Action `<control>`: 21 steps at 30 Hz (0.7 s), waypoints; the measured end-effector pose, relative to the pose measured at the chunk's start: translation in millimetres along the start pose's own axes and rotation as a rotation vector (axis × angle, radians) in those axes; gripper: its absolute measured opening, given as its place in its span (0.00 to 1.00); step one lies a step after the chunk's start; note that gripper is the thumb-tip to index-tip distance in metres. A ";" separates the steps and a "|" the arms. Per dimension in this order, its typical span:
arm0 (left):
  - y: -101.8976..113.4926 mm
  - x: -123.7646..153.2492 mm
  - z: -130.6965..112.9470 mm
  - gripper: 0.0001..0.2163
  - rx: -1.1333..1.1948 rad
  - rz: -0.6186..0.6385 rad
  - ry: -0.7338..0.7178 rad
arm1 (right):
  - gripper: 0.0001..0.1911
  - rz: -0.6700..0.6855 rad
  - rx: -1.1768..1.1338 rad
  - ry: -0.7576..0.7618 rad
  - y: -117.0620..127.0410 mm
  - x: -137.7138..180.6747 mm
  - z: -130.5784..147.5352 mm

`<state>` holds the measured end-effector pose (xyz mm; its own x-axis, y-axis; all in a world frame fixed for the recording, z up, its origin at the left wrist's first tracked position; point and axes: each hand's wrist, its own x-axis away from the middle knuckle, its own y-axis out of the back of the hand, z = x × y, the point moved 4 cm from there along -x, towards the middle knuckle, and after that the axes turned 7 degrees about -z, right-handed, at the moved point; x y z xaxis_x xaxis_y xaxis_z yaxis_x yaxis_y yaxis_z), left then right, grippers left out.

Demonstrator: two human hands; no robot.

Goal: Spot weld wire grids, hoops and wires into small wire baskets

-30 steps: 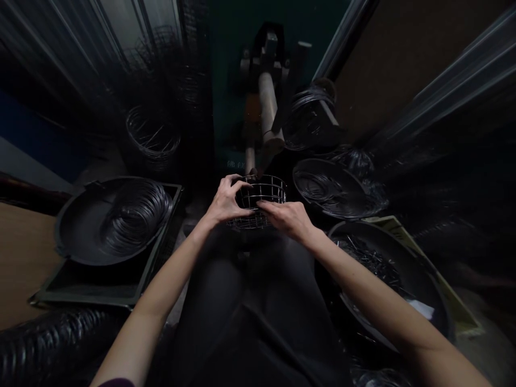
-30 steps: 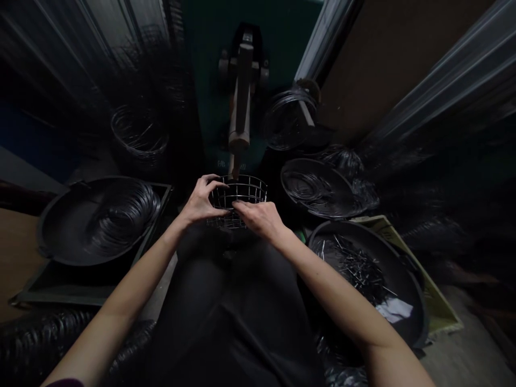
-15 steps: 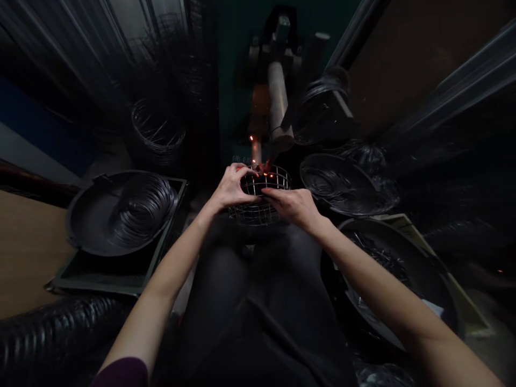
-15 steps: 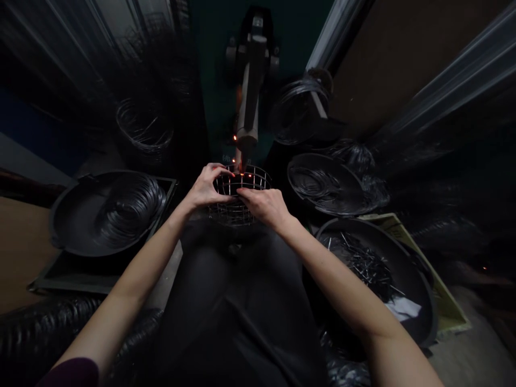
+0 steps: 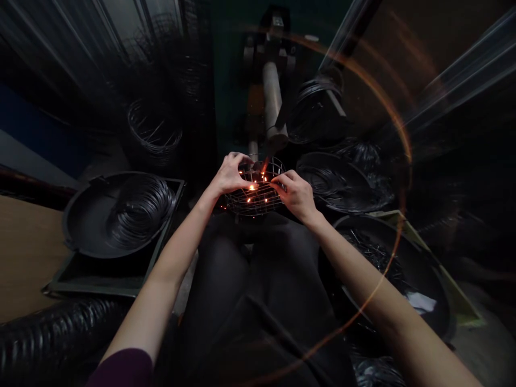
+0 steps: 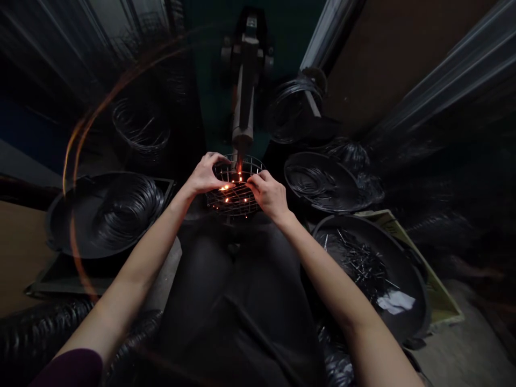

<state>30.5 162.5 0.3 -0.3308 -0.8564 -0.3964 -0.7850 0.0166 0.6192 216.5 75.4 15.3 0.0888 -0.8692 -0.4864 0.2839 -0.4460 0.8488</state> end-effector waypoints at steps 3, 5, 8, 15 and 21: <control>1.7 -7.9 4.3 0.32 -0.014 -0.012 0.014 | 0.11 0.013 0.008 -0.026 -3.5 -5.3 -1.3; 2.1 -16.2 7.2 0.32 -0.016 -0.017 0.028 | 0.11 0.011 0.007 -0.044 -7.2 -13.6 -2.0; 1.6 -28.5 8.0 0.33 -0.001 -0.007 0.024 | 0.11 -0.005 -0.031 -0.064 -10.2 -27.1 -1.8; 6.1 -4.7 42.4 0.46 0.150 -0.089 -0.002 | 0.18 -0.072 -0.200 -0.171 34.0 67.7 -59.4; -16.4 44.7 110.1 0.54 0.402 0.011 0.159 | 0.12 0.491 0.199 -0.820 41.3 264.9 -185.4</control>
<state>-29.0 180.7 -102.2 -0.2802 -0.9233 -0.2628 -0.9340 0.1990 0.2967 428.8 -133.6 -117.0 -0.5593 -0.8129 0.1623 0.2199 0.0433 0.9746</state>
